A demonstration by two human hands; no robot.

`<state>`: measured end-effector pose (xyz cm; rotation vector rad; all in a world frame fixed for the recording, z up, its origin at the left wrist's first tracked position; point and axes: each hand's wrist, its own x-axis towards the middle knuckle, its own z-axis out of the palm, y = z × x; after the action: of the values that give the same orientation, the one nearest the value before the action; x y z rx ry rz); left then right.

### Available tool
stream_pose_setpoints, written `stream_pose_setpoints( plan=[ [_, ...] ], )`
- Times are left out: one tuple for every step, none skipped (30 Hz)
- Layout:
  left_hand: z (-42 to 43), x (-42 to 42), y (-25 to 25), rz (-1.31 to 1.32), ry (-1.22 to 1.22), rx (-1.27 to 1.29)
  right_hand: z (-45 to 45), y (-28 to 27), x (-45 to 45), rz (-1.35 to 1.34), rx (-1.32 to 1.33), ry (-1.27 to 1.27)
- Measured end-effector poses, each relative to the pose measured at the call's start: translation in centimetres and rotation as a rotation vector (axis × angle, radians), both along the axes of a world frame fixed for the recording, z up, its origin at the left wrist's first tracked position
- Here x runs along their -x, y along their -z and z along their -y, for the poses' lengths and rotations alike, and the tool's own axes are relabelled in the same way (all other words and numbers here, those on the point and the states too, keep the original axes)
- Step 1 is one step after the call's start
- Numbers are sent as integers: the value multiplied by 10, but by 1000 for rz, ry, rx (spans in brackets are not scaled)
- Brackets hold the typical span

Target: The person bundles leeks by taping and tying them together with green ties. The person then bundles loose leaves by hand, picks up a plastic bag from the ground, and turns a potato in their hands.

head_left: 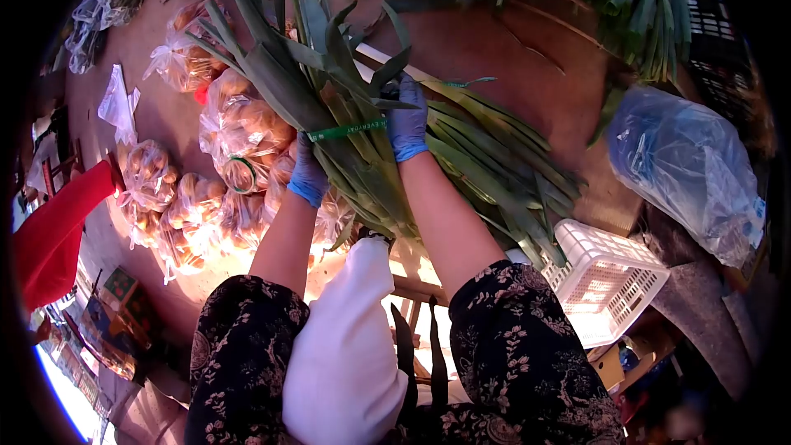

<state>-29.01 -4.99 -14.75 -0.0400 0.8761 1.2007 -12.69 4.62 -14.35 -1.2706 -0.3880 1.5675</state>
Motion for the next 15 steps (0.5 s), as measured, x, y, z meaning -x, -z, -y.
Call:
stream_pose_setpoints(
  plan=[
    [-3, -2, 1, -25, -35, 55, 3, -9, 0, -51, 60, 60],
    [-6, -4, 1, -38, -43, 64, 6, -8, -1, 33, 39, 98],
    [-9, -5, 0, -50, -49, 73, 8, -7, -2, 116, 16, 136],
    [-10, -7, -2, -61, -54, 79, 10, -7, -4, 201, -10, 176],
    [-16, -11, -12, -33, -56, 70, 10, -6, -5, 233, -45, 113],
    [-20, -15, -16, -73, -66, 110, 10, -4, -6, 265, -82, 51],
    [-25, -18, -19, -112, -75, 150, 10, -2, -7, 298, -119, -11],
    [-28, -19, -18, -151, -84, 193, 11, -1, -8, 330, -154, -73],
    [-31, -16, -9, -100, -83, 242, 8, -24, -11, 319, -247, -189],
    [-34, -15, 1, -165, -46, 230, 7, -22, -13, 325, -216, -225],
    [-40, -17, 6, -230, -7, 215, 2, -17, -15, 331, -186, -258],
    [-48, -18, 6, -295, 31, 196, -3, -8, -18, 337, -159, -292],
    [-55, -15, 5, -539, 140, 96, -7, 1, -21, 345, -195, -311],
    [-59, -17, -1, -796, 103, 40, -8, 0, -26, 403, -161, -365],
    [-63, -24, -9, -1053, 62, -18, -11, -3, -29, 460, -126, -419]
  ],
)
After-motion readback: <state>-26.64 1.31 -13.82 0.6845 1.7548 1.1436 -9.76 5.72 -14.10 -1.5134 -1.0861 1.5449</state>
